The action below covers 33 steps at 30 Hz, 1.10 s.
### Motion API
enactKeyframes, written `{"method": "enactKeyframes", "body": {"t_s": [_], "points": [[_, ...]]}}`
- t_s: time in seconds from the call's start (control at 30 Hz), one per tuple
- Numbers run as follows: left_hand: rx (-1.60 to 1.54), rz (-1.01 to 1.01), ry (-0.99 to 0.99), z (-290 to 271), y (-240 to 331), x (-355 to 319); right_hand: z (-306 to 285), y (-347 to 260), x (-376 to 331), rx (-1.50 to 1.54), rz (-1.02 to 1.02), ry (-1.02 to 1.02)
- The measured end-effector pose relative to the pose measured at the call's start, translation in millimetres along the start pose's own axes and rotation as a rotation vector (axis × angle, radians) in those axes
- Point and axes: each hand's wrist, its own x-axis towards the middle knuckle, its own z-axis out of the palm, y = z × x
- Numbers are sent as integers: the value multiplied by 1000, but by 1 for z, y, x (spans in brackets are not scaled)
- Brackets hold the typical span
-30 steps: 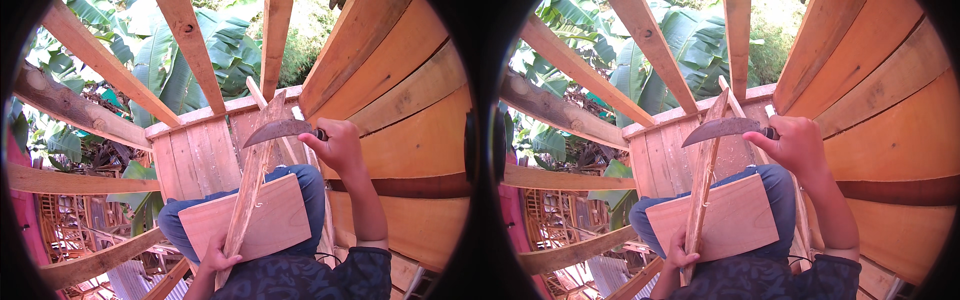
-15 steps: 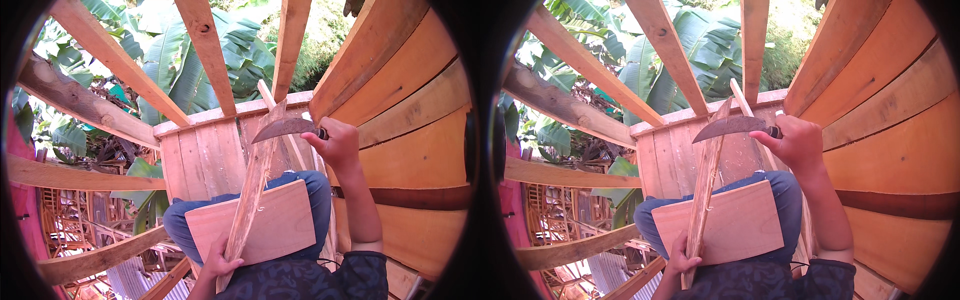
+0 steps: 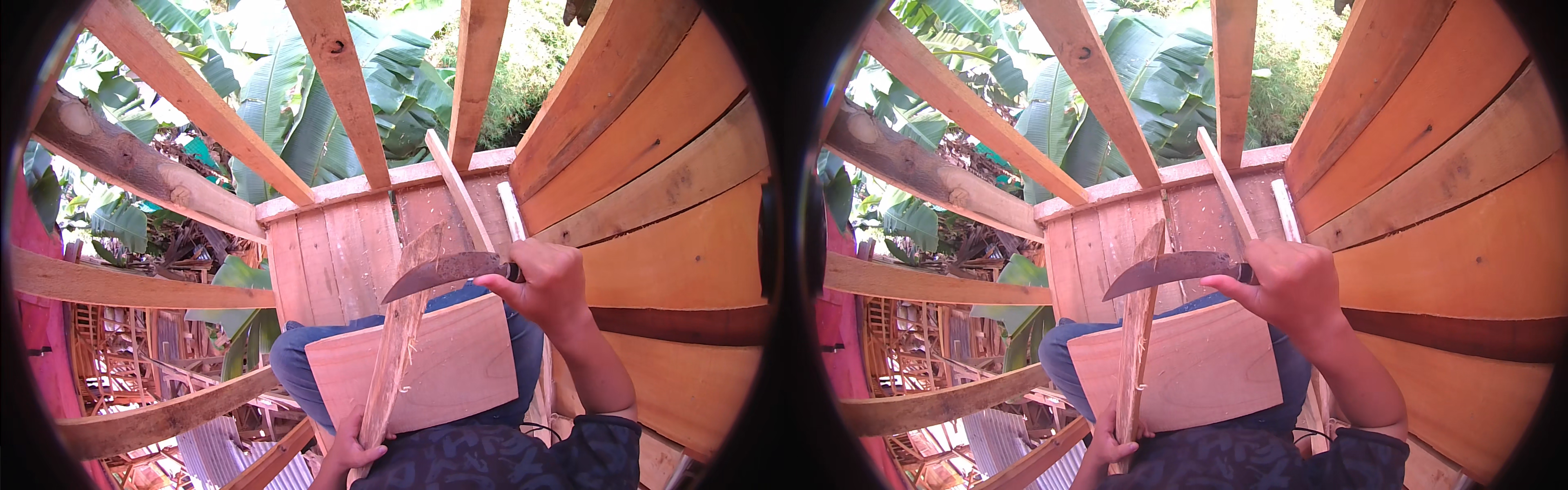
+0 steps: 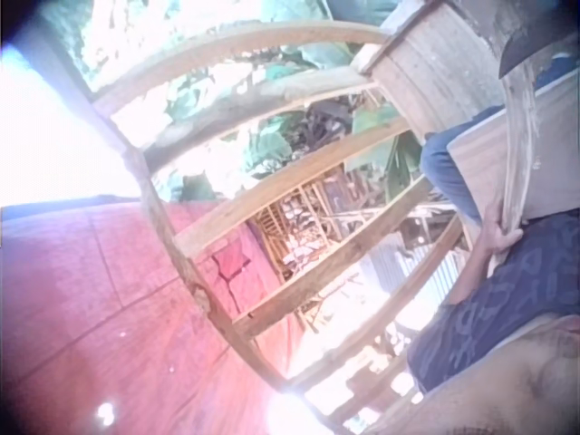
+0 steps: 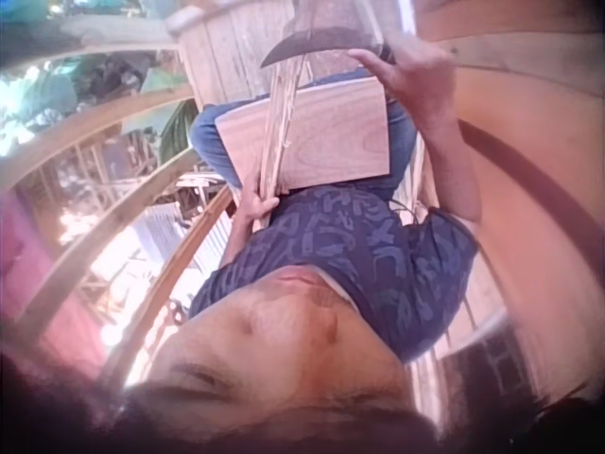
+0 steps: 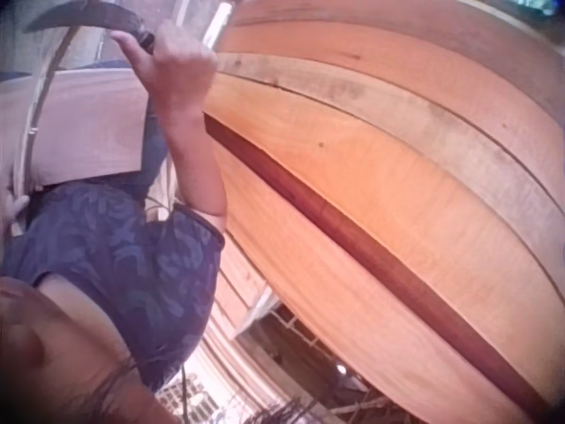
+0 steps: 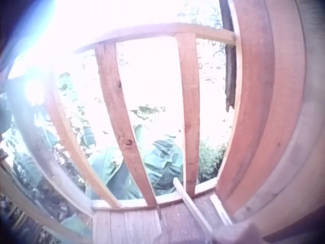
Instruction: The person is sitting cross-legged on a wooden platform and using a curved knife to shave and smooth a long wooden stick. They hold the stick against a flat wooden board on their lap and repeatedly scrape the surface with the knife to remove thin shavings.
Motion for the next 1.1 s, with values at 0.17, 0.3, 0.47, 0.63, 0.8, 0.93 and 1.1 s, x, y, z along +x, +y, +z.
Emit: {"method": "enactKeyframes", "body": {"t_s": [0.17,0.3,0.47,0.63,0.8,0.93,1.1], "points": [[287,60,52,-8,-11,-12,9,12,-5,-55,-46,92],[279,47,45,-7,-8,-16,24,17,-10,-60,-26,88],[229,18,59,-7,-13,-21,29,11,-12,-70,-13,121],[83,-36,33,-7,-15,-29,13,70,-6,-152,485,340],[3,-73,32,-11,-14,-24,2,24,-26,243,371,165],[192,12,7,-10,-15,-12,23,-27,-30,249,184,-33],[291,68,-18,-9,-15,-10,32,5,-22,22,158,-5]]}}
